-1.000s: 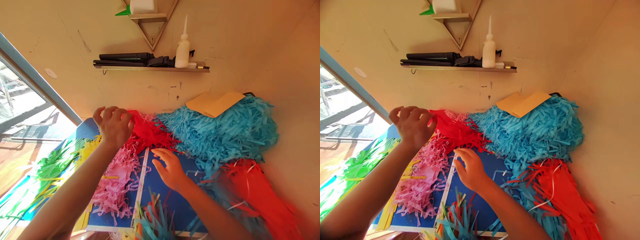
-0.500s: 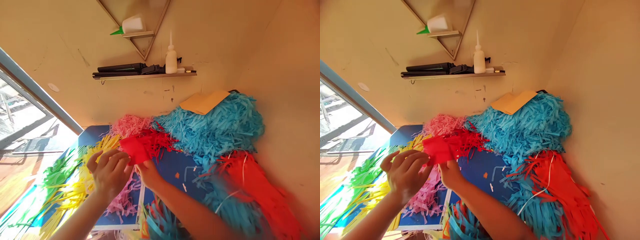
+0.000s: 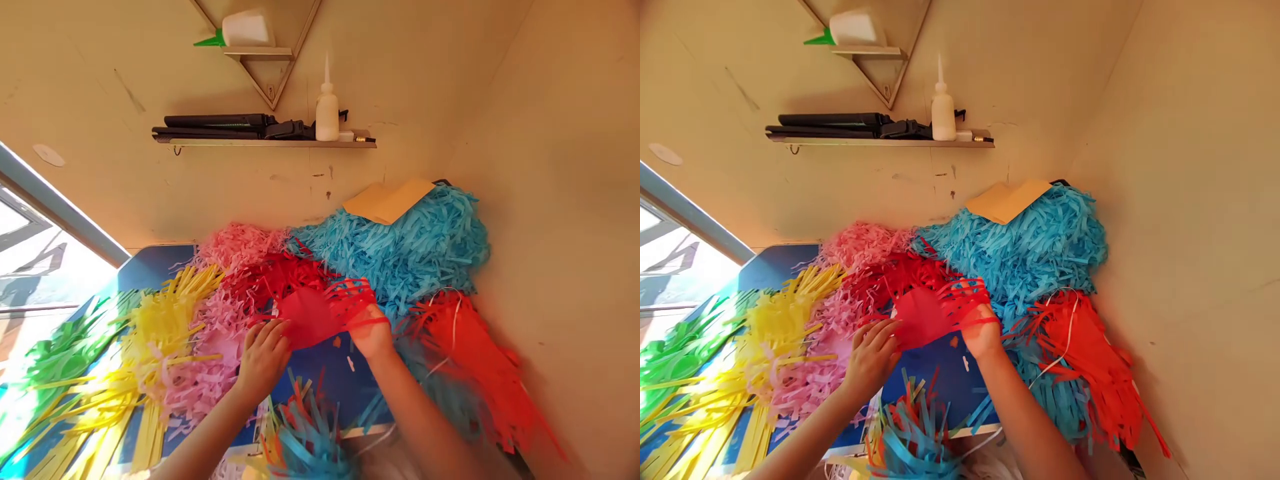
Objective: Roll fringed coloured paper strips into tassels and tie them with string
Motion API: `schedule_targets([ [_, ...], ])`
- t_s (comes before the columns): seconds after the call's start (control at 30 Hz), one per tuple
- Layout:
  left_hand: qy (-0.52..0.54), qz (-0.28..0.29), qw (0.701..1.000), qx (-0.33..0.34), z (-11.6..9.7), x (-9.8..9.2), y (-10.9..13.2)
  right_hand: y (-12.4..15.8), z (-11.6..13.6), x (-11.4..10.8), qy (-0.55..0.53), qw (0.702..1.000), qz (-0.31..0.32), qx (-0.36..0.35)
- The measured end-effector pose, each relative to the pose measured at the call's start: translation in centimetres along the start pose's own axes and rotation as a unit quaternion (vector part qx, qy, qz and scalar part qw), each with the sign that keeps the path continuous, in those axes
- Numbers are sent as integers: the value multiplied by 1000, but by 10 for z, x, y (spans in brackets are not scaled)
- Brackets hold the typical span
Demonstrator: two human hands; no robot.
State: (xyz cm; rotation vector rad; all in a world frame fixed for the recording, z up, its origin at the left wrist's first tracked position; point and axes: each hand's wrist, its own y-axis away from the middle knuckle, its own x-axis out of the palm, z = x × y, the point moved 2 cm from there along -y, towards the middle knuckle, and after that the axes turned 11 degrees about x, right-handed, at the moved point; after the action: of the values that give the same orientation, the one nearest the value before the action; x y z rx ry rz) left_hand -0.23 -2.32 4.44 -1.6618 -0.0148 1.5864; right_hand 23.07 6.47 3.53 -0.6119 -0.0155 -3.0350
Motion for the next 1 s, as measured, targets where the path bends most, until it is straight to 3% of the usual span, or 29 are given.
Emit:
schedule_targets([
  [0.1, 74, 51, 996, 17, -13, 25, -2, 10, 22, -68, 56, 975, -216, -3],
  [0.17, 99, 69, 992, 22, -18, 35, -2, 26, 36, -94, 106, 939, -322, -58],
  [0.2, 110, 75, 991, 24, -20, 37, -3, 35, 40, -96, 160, 921, -338, -106],
  [0.23, 119, 81, 989, 25, -22, 39, -3, 44, 41, -92, 240, 905, -312, -163],
  [0.3, 137, 91, 986, 24, -25, 40, -6, 59, 30, -64, 452, 840, -149, -262],
  [0.37, 147, 116, 982, 33, -28, 39, -10, 65, 2, -32, 598, 752, 64, -270],
  [0.43, 143, 152, 977, 47, -29, 39, -12, 61, -24, -13, 657, 704, 139, -232],
  [0.5, 128, 182, 973, 51, -24, 37, -11, 51, -40, -8, 675, 694, 136, -211],
  [0.6, 87, 192, 977, 15, -4, 26, 0, 47, -47, -12, 656, 700, 130, -250],
  [0.73, -75, 112, 982, -132, 11, -7, 11, 56, -45, -9, 634, 716, 100, -274],
  [0.77, -81, 100, 983, -134, 6, -13, 10, 57, -44, -6, 635, 719, 92, -266],
  [0.83, -9, 116, 991, -65, -15, -14, 3, 59, -43, 3, 636, 722, 84, -260],
  [0.93, 90, 145, 985, -10, -38, 4, -12, 68, -34, 17, 629, 722, 73, -277],
  [1.0, 120, 154, 981, -6, -38, 21, -19, 84, -27, 26, 622, 728, 47, -284],
])
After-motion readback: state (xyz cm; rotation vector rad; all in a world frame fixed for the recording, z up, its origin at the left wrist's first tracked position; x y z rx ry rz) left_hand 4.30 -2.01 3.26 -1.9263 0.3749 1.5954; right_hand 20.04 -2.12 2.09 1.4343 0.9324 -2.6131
